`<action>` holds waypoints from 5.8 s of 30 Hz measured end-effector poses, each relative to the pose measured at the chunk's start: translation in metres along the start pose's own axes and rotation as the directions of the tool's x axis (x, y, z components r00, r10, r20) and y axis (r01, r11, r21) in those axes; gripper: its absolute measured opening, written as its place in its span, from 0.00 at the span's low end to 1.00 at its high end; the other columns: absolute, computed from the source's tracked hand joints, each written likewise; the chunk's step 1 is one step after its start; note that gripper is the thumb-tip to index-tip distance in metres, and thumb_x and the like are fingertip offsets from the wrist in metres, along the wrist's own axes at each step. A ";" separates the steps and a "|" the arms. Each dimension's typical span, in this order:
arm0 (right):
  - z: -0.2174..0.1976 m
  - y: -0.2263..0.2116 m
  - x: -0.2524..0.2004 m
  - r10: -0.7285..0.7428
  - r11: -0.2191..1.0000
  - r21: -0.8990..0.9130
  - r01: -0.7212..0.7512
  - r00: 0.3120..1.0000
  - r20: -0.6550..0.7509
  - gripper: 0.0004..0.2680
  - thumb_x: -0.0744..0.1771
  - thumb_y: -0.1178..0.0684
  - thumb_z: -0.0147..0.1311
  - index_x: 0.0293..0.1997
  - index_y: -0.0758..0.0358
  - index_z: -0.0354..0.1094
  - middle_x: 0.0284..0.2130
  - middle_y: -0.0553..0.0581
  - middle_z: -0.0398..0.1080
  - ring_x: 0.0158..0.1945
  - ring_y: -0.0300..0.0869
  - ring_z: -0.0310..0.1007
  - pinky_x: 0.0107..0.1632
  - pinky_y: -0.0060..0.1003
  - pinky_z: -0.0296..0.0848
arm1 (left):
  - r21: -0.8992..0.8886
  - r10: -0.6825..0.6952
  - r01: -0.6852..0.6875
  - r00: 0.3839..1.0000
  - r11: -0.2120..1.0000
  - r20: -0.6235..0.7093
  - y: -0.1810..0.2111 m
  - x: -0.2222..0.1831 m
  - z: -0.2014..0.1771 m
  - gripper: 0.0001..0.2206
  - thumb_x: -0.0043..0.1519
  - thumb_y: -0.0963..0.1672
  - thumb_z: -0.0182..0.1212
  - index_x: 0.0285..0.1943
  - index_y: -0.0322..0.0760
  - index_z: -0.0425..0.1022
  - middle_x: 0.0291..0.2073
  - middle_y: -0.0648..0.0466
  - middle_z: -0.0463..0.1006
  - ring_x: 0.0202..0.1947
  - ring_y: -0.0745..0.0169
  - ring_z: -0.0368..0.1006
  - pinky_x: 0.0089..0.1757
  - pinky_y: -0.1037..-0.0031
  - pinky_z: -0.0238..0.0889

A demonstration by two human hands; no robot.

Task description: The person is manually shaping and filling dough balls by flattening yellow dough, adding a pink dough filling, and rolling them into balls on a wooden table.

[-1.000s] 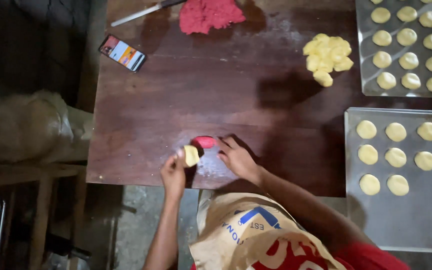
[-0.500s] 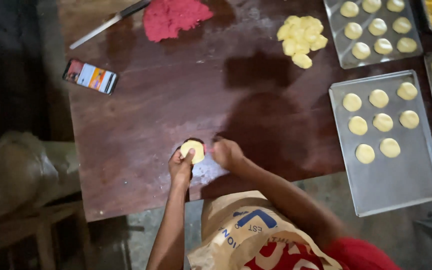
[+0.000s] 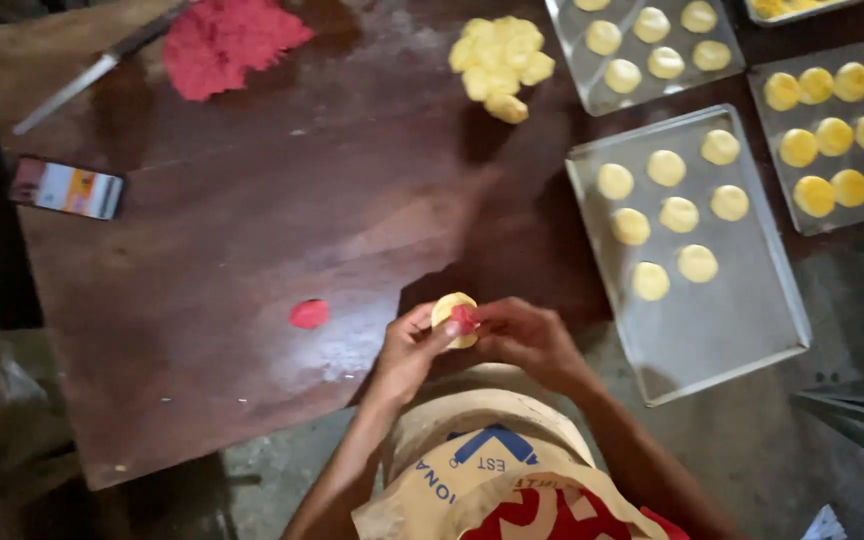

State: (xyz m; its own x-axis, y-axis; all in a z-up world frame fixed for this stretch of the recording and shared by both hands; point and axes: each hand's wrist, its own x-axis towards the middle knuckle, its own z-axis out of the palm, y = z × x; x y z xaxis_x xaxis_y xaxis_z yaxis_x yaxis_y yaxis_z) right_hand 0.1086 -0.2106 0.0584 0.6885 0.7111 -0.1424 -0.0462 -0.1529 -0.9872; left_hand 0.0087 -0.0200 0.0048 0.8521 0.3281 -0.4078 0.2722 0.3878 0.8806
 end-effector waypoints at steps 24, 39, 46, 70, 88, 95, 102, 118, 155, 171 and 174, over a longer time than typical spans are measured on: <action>-0.162 0.001 -0.072 -0.400 0.864 -0.388 0.321 0.905 -0.141 0.08 0.72 0.53 0.61 0.53 0.61 0.84 0.39 0.58 0.84 0.29 0.54 0.75 0.37 0.41 0.80 | 0.224 0.380 -0.372 0.925 0.901 0.009 0.032 -0.031 0.191 0.15 0.60 0.43 0.83 0.56 0.42 0.92 0.36 0.51 0.75 0.34 0.68 0.66 0.34 0.80 0.65; -0.038 -0.035 0.001 -0.326 0.641 -0.752 0.156 0.942 -0.082 0.20 0.65 0.56 0.65 0.66 0.62 0.71 0.41 0.62 0.68 0.33 0.63 0.76 0.35 0.55 0.77 | 0.587 0.365 -0.614 0.788 0.528 0.496 0.078 0.012 0.071 0.06 0.70 0.46 0.64 0.41 0.44 0.80 0.32 0.48 0.77 0.38 0.36 0.77 0.40 0.50 0.69; -0.035 -0.065 -0.003 -0.397 0.814 -0.559 0.156 0.852 -0.340 0.13 0.68 0.56 0.68 0.60 0.59 0.82 0.30 0.54 0.72 0.26 0.45 0.70 0.34 0.37 0.75 | 0.047 0.097 -0.130 0.896 0.990 0.433 0.086 0.042 0.054 0.25 0.55 0.36 0.80 0.64 0.36 0.85 0.52 0.44 0.87 0.50 0.51 0.86 0.49 0.65 0.84; -0.100 0.161 0.003 -0.429 0.540 -0.783 0.308 0.901 0.059 0.12 0.76 0.45 0.49 0.64 0.55 0.75 0.59 0.67 0.68 0.62 0.64 0.70 0.60 0.53 0.70 | 0.807 0.457 -0.275 0.889 0.522 0.007 -0.122 0.091 0.105 0.06 0.60 0.43 0.76 0.43 0.47 0.87 0.47 0.58 0.80 0.52 0.46 0.78 0.54 0.53 0.69; -0.102 0.150 -0.014 -0.204 0.214 -0.871 0.443 0.892 0.404 0.41 0.66 0.26 0.55 0.85 0.66 0.49 0.81 0.70 0.53 0.84 0.62 0.51 0.80 0.65 0.48 | 0.826 0.507 -0.385 0.850 0.411 0.143 -0.118 0.050 0.118 0.34 0.68 0.35 0.58 0.87 0.24 0.54 0.69 0.41 0.80 0.66 0.34 0.70 0.64 0.42 0.57; -0.129 0.165 0.043 -0.365 0.697 -0.675 0.240 0.930 -0.046 0.12 0.71 0.45 0.59 0.60 0.53 0.79 0.58 0.55 0.80 0.63 0.53 0.79 0.63 0.46 0.72 | 0.344 0.338 -0.360 0.933 0.867 0.126 -0.116 0.111 0.058 0.05 0.71 0.38 0.61 0.44 0.26 0.81 0.66 0.33 0.82 0.59 0.28 0.82 0.57 0.46 0.70; -0.059 0.224 0.029 -0.405 0.402 -0.902 -0.154 0.854 -0.327 0.14 0.67 0.44 0.65 0.52 0.59 0.77 0.56 0.66 0.73 0.57 0.60 0.73 0.57 0.50 0.69 | 0.034 0.047 -0.039 0.961 0.999 -0.273 -0.077 0.106 -0.024 0.12 0.73 0.40 0.62 0.63 0.44 0.84 0.39 0.43 0.91 0.35 0.64 0.87 0.38 0.82 0.77; -0.316 0.017 -0.098 -0.736 0.498 -0.791 -0.356 0.308 -0.602 0.08 0.74 0.66 0.55 0.61 0.67 0.73 0.51 0.66 0.73 0.54 0.58 0.74 0.61 0.51 0.69 | 0.365 0.123 -0.004 0.945 0.931 -0.303 -0.064 0.097 -0.013 0.12 0.76 0.43 0.62 0.65 0.33 0.80 0.41 0.44 0.87 0.43 0.62 0.83 0.52 0.74 0.76; -0.203 0.196 -0.138 -0.173 0.845 -0.445 -0.296 0.636 -0.752 0.13 0.76 0.55 0.45 0.47 0.58 0.83 0.50 0.52 0.85 0.49 0.40 0.82 0.56 0.34 0.75 | 0.722 0.564 -0.258 0.797 0.642 -0.216 0.024 0.455 0.020 0.10 0.70 0.51 0.63 0.42 0.47 0.81 0.30 0.54 0.85 0.33 0.50 0.82 0.42 0.57 0.70; -0.147 0.097 -0.111 0.029 0.695 -0.589 -0.412 0.835 -0.550 0.12 0.72 0.41 0.53 0.51 0.53 0.80 0.42 0.53 0.84 0.44 0.47 0.84 0.48 0.42 0.76 | 0.387 0.378 -0.219 0.832 0.896 -0.406 -0.046 0.365 0.018 0.10 0.66 0.50 0.70 0.45 0.44 0.83 0.36 0.60 0.83 0.39 0.65 0.73 0.47 0.66 0.68; -0.143 0.066 -0.067 -0.078 0.770 -0.601 -0.215 0.903 -0.423 0.12 0.73 0.44 0.52 0.53 0.56 0.80 0.48 0.54 0.85 0.47 0.44 0.87 0.48 0.40 0.80 | -0.029 0.026 -0.041 0.916 0.999 -0.401 -0.089 0.257 0.016 0.04 0.68 0.44 0.70 0.44 0.49 0.78 0.37 0.61 0.78 0.37 0.71 0.70 0.39 0.74 0.68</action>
State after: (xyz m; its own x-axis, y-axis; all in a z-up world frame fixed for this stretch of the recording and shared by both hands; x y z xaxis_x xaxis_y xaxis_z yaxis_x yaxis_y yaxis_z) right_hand 0.1623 -0.3665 0.0128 0.9312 0.3640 -0.0213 0.2514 -0.6833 -0.6855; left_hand 0.2106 0.0164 -0.1750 0.6079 0.6560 -0.4473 0.2240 0.3988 0.8893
